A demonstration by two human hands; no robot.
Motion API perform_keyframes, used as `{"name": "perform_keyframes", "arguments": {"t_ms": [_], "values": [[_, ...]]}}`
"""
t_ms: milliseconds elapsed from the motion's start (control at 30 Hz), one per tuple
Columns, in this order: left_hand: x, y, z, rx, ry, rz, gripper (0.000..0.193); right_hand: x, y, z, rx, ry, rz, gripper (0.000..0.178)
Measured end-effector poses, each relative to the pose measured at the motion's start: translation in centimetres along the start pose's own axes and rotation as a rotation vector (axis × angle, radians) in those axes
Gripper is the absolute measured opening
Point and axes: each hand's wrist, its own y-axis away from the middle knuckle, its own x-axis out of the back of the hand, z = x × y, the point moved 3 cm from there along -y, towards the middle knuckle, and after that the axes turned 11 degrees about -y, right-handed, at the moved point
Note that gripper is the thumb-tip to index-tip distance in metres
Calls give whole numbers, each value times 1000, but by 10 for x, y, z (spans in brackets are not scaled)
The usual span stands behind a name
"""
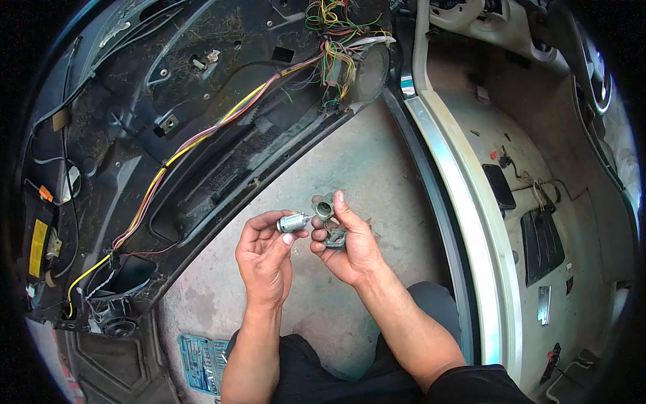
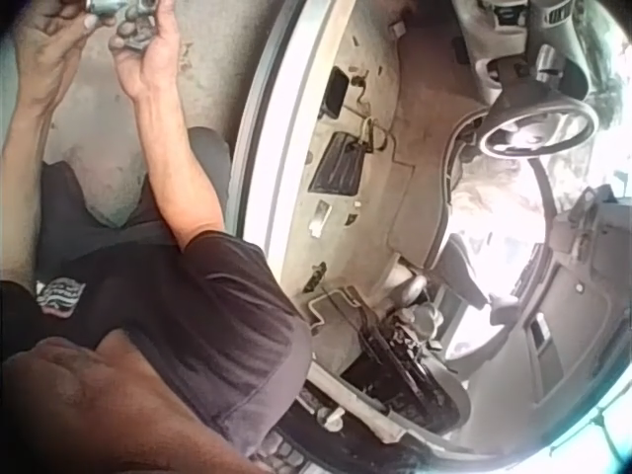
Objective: Inspecting and disassembling a car door lock mechanism.
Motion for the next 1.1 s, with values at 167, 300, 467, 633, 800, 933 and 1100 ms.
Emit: {"name": "perform_keyframes", "arguments": {"t_ms": [167,300,467,633,800,933,1100], "values": [[-2,0,-1,7,-19,1,33,3,-2,0,-9,-6,-8,55],[1,1,-2,-65,-122,-3,33,-1,0,-1,-27,-48,-48,54],[-2,4,-1,-108,-192,10,34,-1,2,-1,-22,-15,-52,52],[-9,8,2,-141,-258,52,35,1,1,-1,-51,-61,-62,53],[-16,12,21,-525,-892,41,38,-3,1,0,-89,-90,-82,52],[-28,14,25,-783,-997,44,42,0,-4,2,-3,-52,3,46],[-26,15,25,-810,-1038,12,43,-1,-4,4,23,-28,50,41]]}}
